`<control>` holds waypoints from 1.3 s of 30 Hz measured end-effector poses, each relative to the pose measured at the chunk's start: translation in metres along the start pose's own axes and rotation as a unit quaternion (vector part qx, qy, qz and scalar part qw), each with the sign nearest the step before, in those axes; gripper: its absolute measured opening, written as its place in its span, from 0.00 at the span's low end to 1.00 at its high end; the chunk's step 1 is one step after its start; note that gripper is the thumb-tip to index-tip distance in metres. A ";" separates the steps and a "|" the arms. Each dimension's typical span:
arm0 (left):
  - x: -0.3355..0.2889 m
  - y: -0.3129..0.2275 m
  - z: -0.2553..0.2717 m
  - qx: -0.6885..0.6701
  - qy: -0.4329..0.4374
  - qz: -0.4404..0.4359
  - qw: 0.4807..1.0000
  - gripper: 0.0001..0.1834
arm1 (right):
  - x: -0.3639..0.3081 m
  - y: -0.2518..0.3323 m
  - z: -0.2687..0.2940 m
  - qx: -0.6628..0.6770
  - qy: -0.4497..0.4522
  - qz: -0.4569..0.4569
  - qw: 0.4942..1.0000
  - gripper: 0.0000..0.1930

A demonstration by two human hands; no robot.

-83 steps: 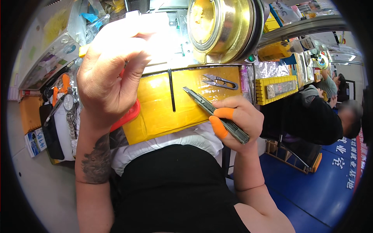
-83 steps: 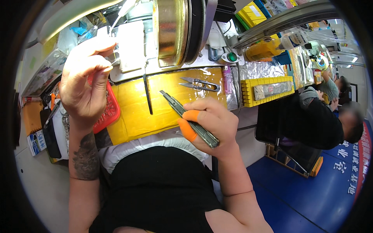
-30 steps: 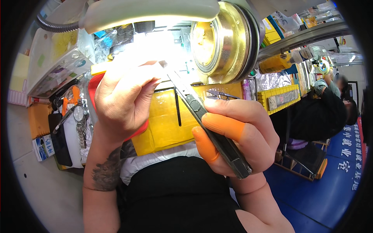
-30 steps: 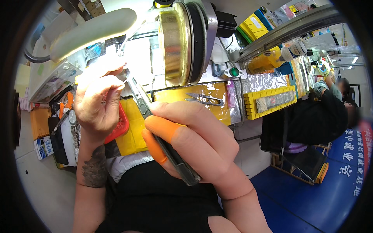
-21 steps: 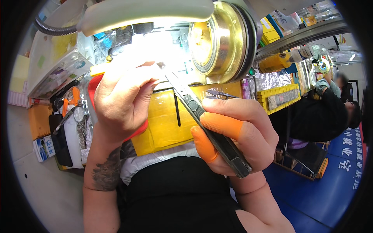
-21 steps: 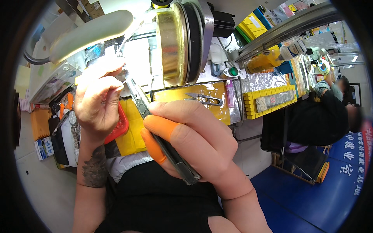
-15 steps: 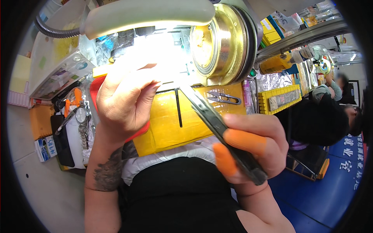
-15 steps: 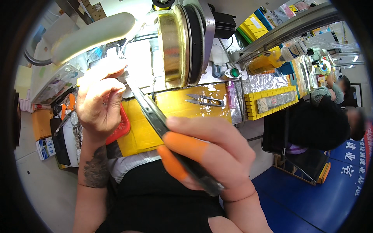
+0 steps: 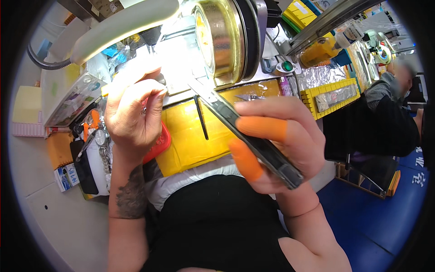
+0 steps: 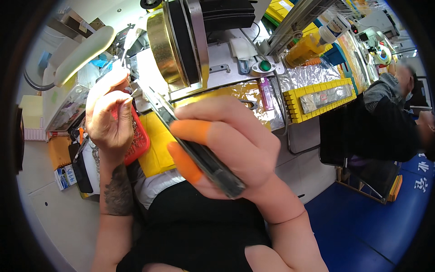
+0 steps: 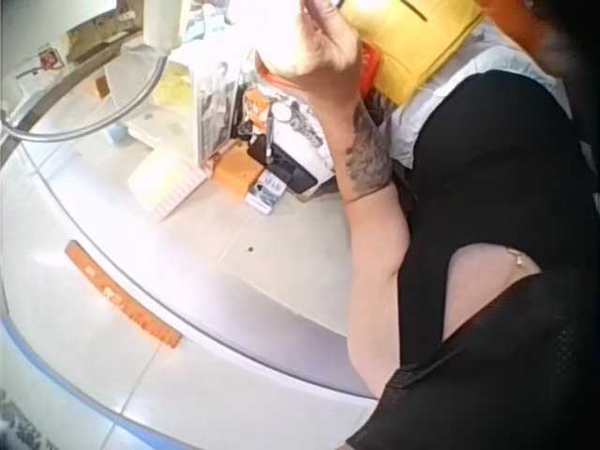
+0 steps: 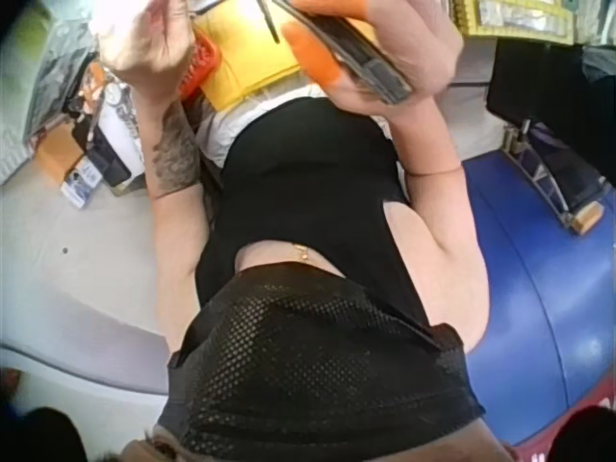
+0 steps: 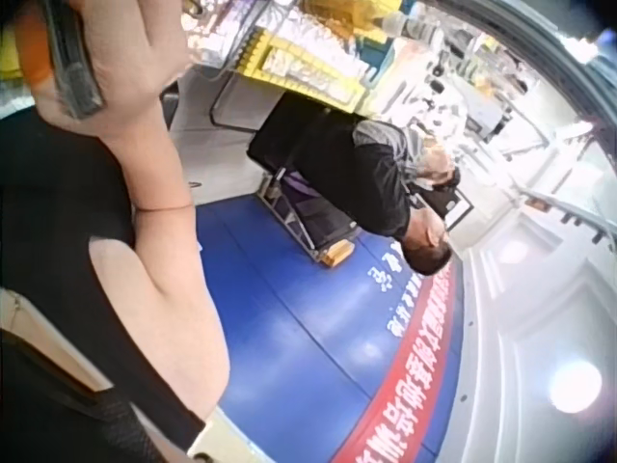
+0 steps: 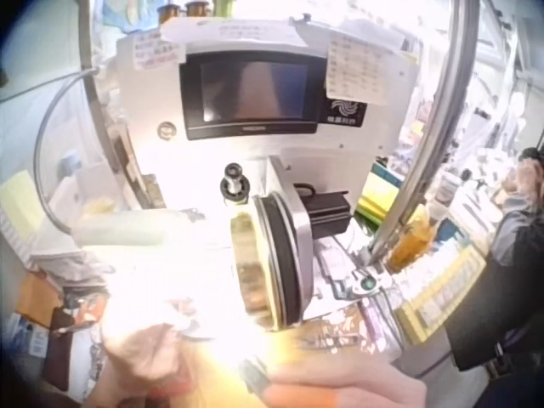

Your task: Assembling small hardware pins and cutting components at a factory workbench using specialized production tools and cutters.

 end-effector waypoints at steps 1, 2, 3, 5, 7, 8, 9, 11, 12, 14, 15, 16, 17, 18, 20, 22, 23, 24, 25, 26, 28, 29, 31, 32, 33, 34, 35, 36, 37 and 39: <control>0.000 0.000 -0.002 0.003 -0.004 -0.009 1.000 0.09 | 0.001 -0.003 -0.005 0.004 -0.007 0.018 1.000 0.10; 0.000 -0.001 -0.003 0.006 -0.008 -0.018 1.000 0.09 | 0.000 -0.004 -0.007 0.008 -0.013 0.035 0.999 0.10; 0.000 -0.001 -0.003 0.005 -0.005 -0.017 1.000 0.09 | -0.002 -0.006 -0.008 0.007 -0.014 0.033 0.999 0.10; 0.002 -0.002 -0.004 0.023 0.007 -0.023 0.999 0.09 | -0.005 -0.008 -0.009 0.012 -0.011 0.035 0.999 0.12; 0.004 -0.003 -0.001 0.022 0.009 -0.022 0.999 0.09 | -0.005 -0.010 -0.012 0.019 -0.010 0.037 0.999 0.12; 0.004 -0.003 0.000 0.021 0.010 -0.024 0.999 0.09 | -0.004 -0.010 -0.013 0.025 -0.011 0.041 0.999 0.12; 0.003 -0.002 0.000 0.019 0.010 -0.022 1.000 0.09 | -0.005 -0.011 -0.014 0.023 -0.010 0.040 0.999 0.12; 0.001 -0.001 -0.001 0.030 0.006 -0.028 0.999 0.09 | -0.007 -0.012 -0.016 0.034 -0.016 0.030 0.999 0.11; 0.001 -0.001 -0.001 0.030 0.006 -0.028 0.999 0.09 | -0.007 -0.013 -0.016 0.034 -0.016 0.029 0.999 0.11; 0.000 0.000 -0.003 0.022 0.006 -0.027 0.999 0.10 | -0.007 -0.012 -0.016 0.020 -0.011 0.043 0.999 0.11; 0.000 0.000 -0.002 0.023 0.005 -0.026 0.999 0.10 | -0.007 -0.011 -0.016 0.020 -0.010 0.043 0.999 0.11; 0.001 -0.001 -0.001 0.024 0.007 -0.030 0.999 0.10 | -0.006 -0.009 -0.016 0.011 -0.004 0.042 0.999 0.11; 0.001 -0.002 -0.001 0.026 0.009 -0.034 0.999 0.10 | -0.006 -0.007 -0.015 0.002 0.002 0.040 0.999 0.11; 0.000 -0.001 -0.001 0.025 0.009 -0.035 0.999 0.10 | -0.006 -0.004 -0.013 0.002 0.002 0.041 0.999 0.11; -0.004 0.000 -0.001 0.020 -0.005 -0.015 1.000 0.10 | -0.006 0.003 -0.006 0.001 0.022 0.013 1.000 0.12; -0.002 -0.001 0.001 0.026 0.002 -0.014 1.000 0.10 | -0.009 0.002 0.011 0.008 0.014 0.001 1.000 0.11; -0.003 -0.001 0.000 0.027 0.007 -0.012 1.000 0.10 | -0.013 -0.002 0.022 0.011 0.005 -0.010 1.000 0.11; -0.001 -0.002 0.000 0.023 0.010 -0.014 1.000 0.10 | -0.018 -0.010 0.033 0.016 -0.008 -0.040 0.999 0.11; -0.001 -0.004 0.001 0.023 0.009 -0.015 1.000 0.10 | -0.029 -0.018 0.045 0.022 -0.024 -0.068 0.997 0.12; -0.001 -0.006 0.002 0.024 0.009 -0.016 1.000 0.10 | -0.037 -0.028 0.055 0.014 -0.006 -0.088 0.996 0.11; 0.004 -0.009 0.001 0.017 0.017 -0.023 0.999 0.10 | -0.058 -0.047 0.064 0.139 -0.004 -0.249 0.958 0.12; 0.007 -0.013 0.002 0.020 0.019 -0.028 0.999 0.09 | -0.066 -0.051 0.063 0.225 -0.013 -0.331 0.916 0.12; 0.011 -0.020 0.002 0.014 0.020 0.002 1.000 0.08 | -0.082 -0.067 0.065 0.216 0.007 -0.356 0.909 0.12; 0.014 -0.021 0.003 0.029 0.031 0.005 0.999 0.07 | -0.087 -0.073 0.067 0.208 0.030 -0.379 0.901 0.13; 0.016 -0.021 0.003 0.044 0.042 0.008 0.998 0.06 | -0.088 -0.075 0.066 0.209 0.025 -0.378 0.901 0.13; 0.017 -0.023 0.003 0.049 0.048 0.016 0.998 0.05 | -0.089 -0.077 0.062 0.200 0.022 -0.401 0.894 0.13; 0.018 -0.024 0.002 0.048 0.050 0.012 0.998 0.05 | -0.090 -0.079 0.060 0.191 0.020 -0.423 0.886 0.13; 0.020 -0.026 0.004 0.058 0.057 0.029 0.996 0.05 | -0.093 -0.083 0.059 0.141 0.014 -0.418 0.897 0.13; 0.022 -0.029 0.005 0.069 0.063 0.046 0.995 0.04 | -0.090 -0.084 0.060 0.145 0.014 -0.416 0.897 0.13; 0.027 -0.038 0.008 0.093 0.076 0.062 0.991 0.04 | -0.081 -0.080 0.064 -0.038 0.090 -0.169 0.981 0.12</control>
Point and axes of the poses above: each hand's wrist, its own x-axis towards the middle knuckle, its own z-axis out of the back of the hand, y = z × x, the point moved 2 cm from there along x, towards the middle knuckle, and after that the axes turned 14 degrees about -y, right-handed, at the moved point
